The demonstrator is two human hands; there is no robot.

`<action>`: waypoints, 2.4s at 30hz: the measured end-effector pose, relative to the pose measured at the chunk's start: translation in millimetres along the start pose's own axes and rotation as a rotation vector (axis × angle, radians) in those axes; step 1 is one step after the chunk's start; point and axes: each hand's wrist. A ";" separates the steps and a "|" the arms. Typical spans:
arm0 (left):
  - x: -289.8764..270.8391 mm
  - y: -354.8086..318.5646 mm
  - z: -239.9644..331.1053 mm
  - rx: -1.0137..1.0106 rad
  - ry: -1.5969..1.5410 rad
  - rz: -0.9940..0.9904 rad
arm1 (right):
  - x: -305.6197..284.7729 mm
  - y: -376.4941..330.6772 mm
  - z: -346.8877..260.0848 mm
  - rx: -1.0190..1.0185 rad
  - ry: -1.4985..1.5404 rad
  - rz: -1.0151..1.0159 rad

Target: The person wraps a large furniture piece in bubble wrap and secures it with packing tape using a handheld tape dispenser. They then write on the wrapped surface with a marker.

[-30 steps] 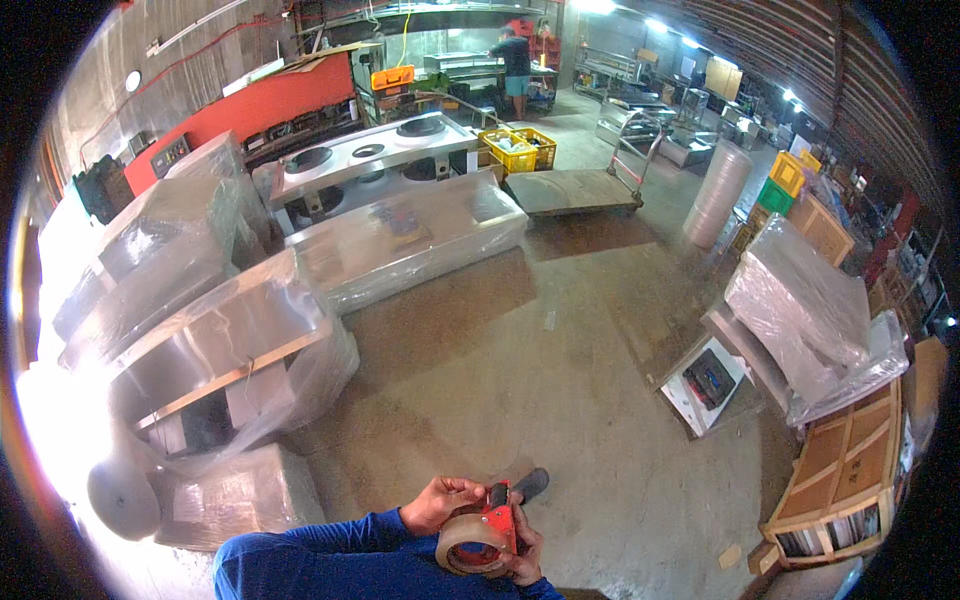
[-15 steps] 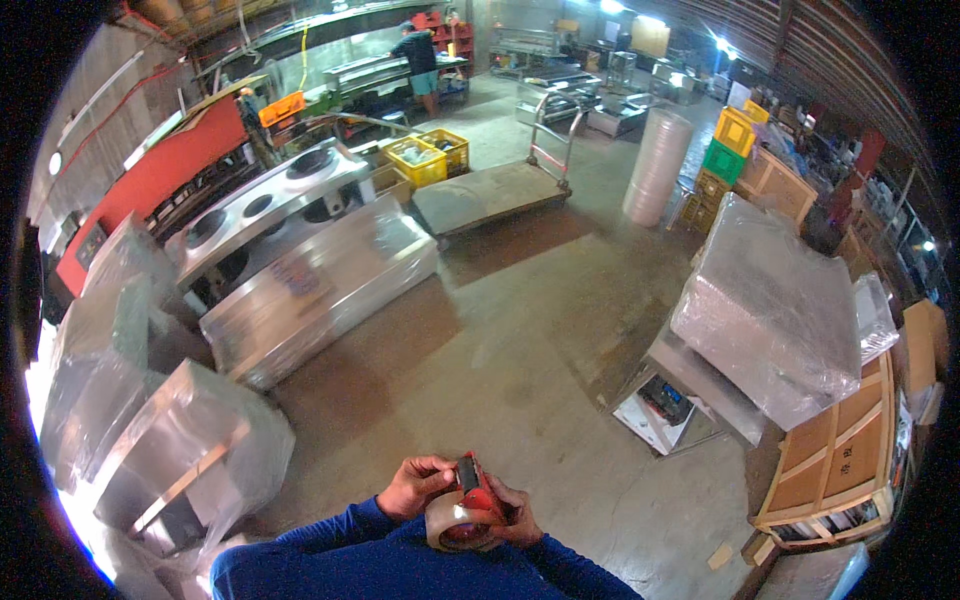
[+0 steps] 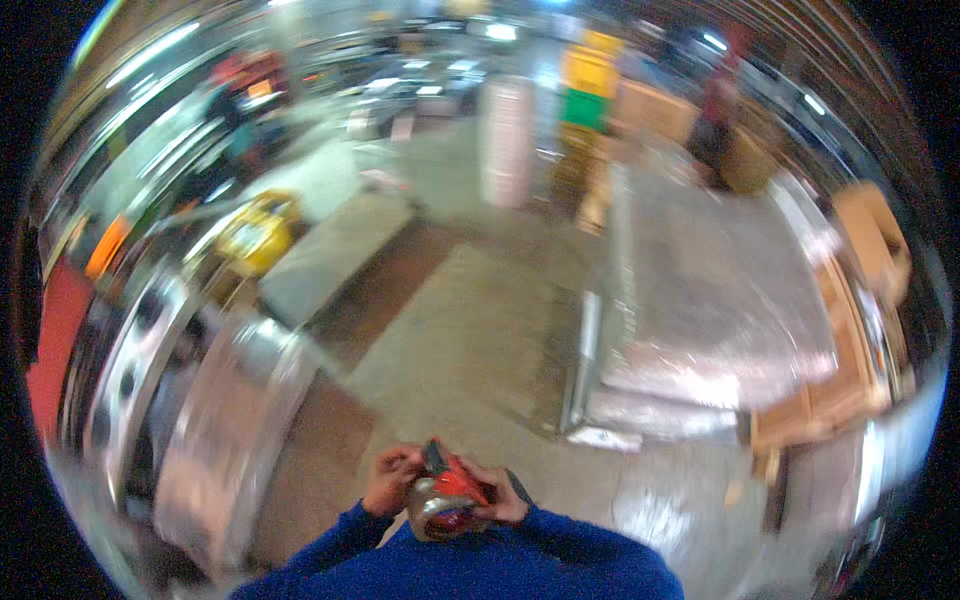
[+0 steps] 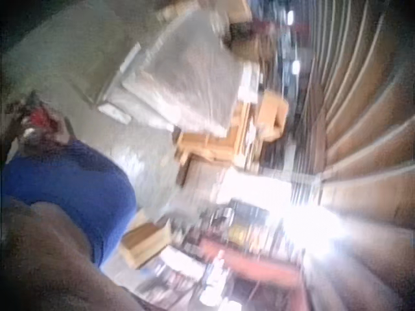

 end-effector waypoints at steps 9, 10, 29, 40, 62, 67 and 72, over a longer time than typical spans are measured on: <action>-45.9 255.5 62.2 0.101 0.180 -0.008 | -120.8 207.5 37.5 -0.056 0.300 0.143; -45.6 282.3 72.6 0.114 0.216 0.004 | -141.1 234.0 39.3 -0.082 0.300 0.142; -35.3 846.1 145.9 0.145 0.264 -0.214 | -513.9 579.0 -6.6 -0.302 0.170 0.399; 99.8 1113.3 175.4 -0.204 0.244 -0.825 | -698.9 655.0 -40.4 -0.470 -0.051 0.774; 428.5 1466.7 72.1 -0.490 0.309 -1.228 | -1072.8 674.8 -126.9 -0.643 -0.122 1.262; 513.7 1539.5 44.6 -0.459 0.306 -1.436 | -1154.2 672.2 -150.2 -0.620 -0.161 1.416; 622.2 1573.5 15.3 -0.326 0.663 -1.781 | -1209.2 641.0 -170.2 -0.551 -0.368 1.641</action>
Point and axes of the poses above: each hand's wrist, its own y-axis towards the middle knuckle, its own x-axis out of the palm, z = x × y, and after that the axes turned 5 degrees about -z, right-handed
